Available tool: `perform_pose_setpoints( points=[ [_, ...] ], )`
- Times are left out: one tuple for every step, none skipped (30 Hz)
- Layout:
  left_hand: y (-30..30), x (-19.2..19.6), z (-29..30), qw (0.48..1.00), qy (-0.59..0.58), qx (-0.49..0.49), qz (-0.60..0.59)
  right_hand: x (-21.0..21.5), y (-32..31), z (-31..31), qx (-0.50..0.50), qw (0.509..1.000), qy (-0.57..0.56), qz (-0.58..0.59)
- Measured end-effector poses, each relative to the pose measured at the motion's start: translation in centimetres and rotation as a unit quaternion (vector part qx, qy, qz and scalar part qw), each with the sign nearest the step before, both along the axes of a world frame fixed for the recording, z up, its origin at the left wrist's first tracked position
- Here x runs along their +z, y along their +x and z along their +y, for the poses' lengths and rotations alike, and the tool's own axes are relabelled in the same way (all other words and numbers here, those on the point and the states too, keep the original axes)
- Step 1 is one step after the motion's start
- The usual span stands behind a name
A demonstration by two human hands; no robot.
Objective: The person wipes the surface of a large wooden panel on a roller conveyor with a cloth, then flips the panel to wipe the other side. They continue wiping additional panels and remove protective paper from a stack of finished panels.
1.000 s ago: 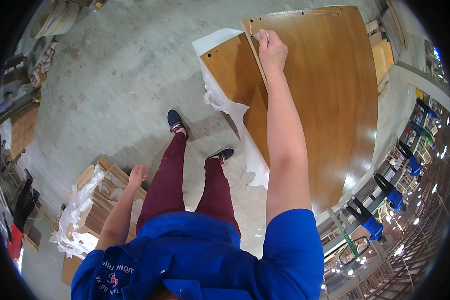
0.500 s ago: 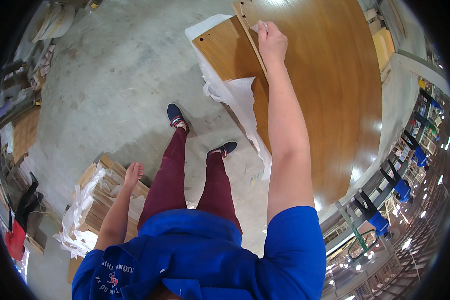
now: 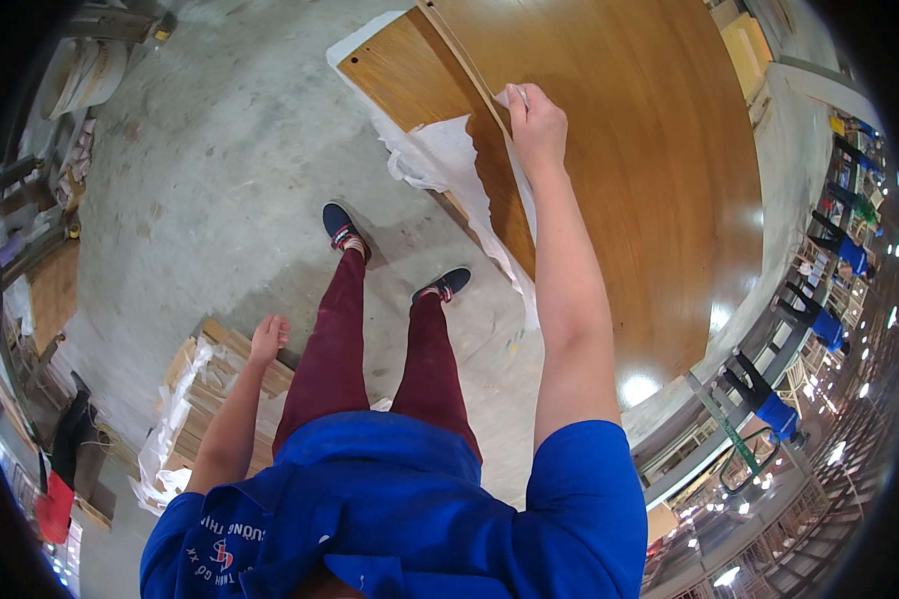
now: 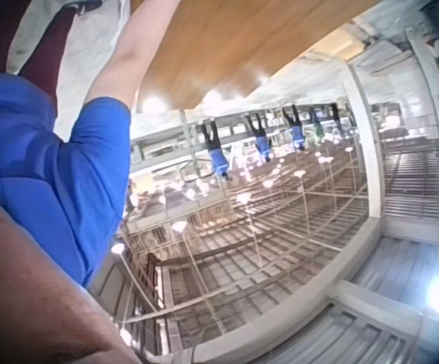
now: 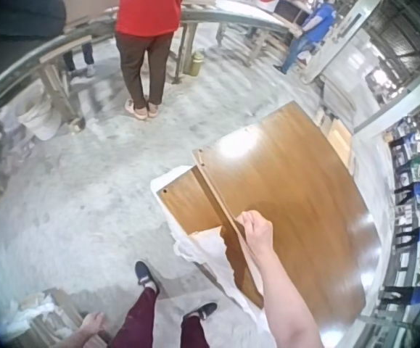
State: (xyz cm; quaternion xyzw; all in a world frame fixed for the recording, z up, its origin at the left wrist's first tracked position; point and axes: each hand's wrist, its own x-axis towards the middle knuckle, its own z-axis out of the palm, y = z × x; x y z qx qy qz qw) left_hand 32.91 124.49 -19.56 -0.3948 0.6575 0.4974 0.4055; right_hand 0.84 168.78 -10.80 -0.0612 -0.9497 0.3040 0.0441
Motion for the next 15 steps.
perform_pose_setpoints(
  points=[
    [0.0, 0.0, 0.1, 1.0, -0.001, -0.01, 0.0, 0.0, 0.7, 0.5, -0.005, 1.0, 0.004, -0.002],
    [0.0, 0.0, 0.2, 1.0, -0.001, -0.019, 0.0, 0.1, 1.4, 0.9, -0.012, 1.0, 0.001, -0.009],
    [0.0, 0.0, 0.3, 1.0, -0.002, -0.028, 0.0, 0.2, 2.1, 1.4, -0.02, 1.0, -0.002, -0.015],
    [0.0, 0.0, 0.4, 1.0, 0.0, -0.029, -0.001, 0.3, 2.9, 1.8, -0.027, 0.999, -0.006, -0.022],
    [0.0, -0.1, 0.6, 1.0, 0.001, -0.03, -0.001, 0.3, 3.6, 2.2, -0.036, 0.999, -0.006, -0.027],
    [0.0, -0.1, 0.7, 1.0, 0.002, -0.03, -0.002, 0.3, 4.3, 2.6, -0.044, 0.998, -0.007, -0.033],
    [0.0, -0.2, 0.9, 1.0, 0.003, -0.03, -0.001, 0.5, 4.9, 2.9, -0.053, 0.998, -0.008, -0.038],
    [-0.1, -0.2, 1.1, 1.0, 0.004, -0.03, 0.001, 0.6, 5.5, 3.2, -0.055, 0.998, -0.011, -0.038],
    [-0.1, -0.3, 1.3, 1.0, 0.005, -0.03, 0.002, 0.6, 6.1, 3.4, -0.057, 0.998, -0.015, -0.039],
    [-0.3, -0.3, 1.5, 0.999, 0.006, -0.039, 0.005, 0.7, 6.6, 3.7, -0.062, 0.997, -0.017, -0.038],
    [-0.5, -0.4, 1.7, 0.999, 0.008, -0.048, 0.008, 0.7, 7.0, 4.0, -0.06, 0.998, -0.009, -0.031],
    [-0.6, -0.4, 1.9, 0.998, 0.009, -0.056, 0.011, 0.6, 7.3, 4.2, -0.057, 0.998, -0.001, -0.024],
    [-0.9, -0.3, 2.0, 0.998, 0.011, -0.058, 0.007, 0.4, 7.5, 4.4, -0.055, 0.998, 0.006, -0.016],
    [-1.1, -0.2, 2.2, 0.998, 0.014, -0.06, 0.003, 0.2, 7.7, 4.5, -0.055, 0.998, 0.008, -0.002],
    [-1.3, -0.1, 2.4, 0.998, 0.016, -0.061, 0.0, 0.1, 7.9, 4.7, -0.06, 0.998, 0.008, -0.006]
  ],
)
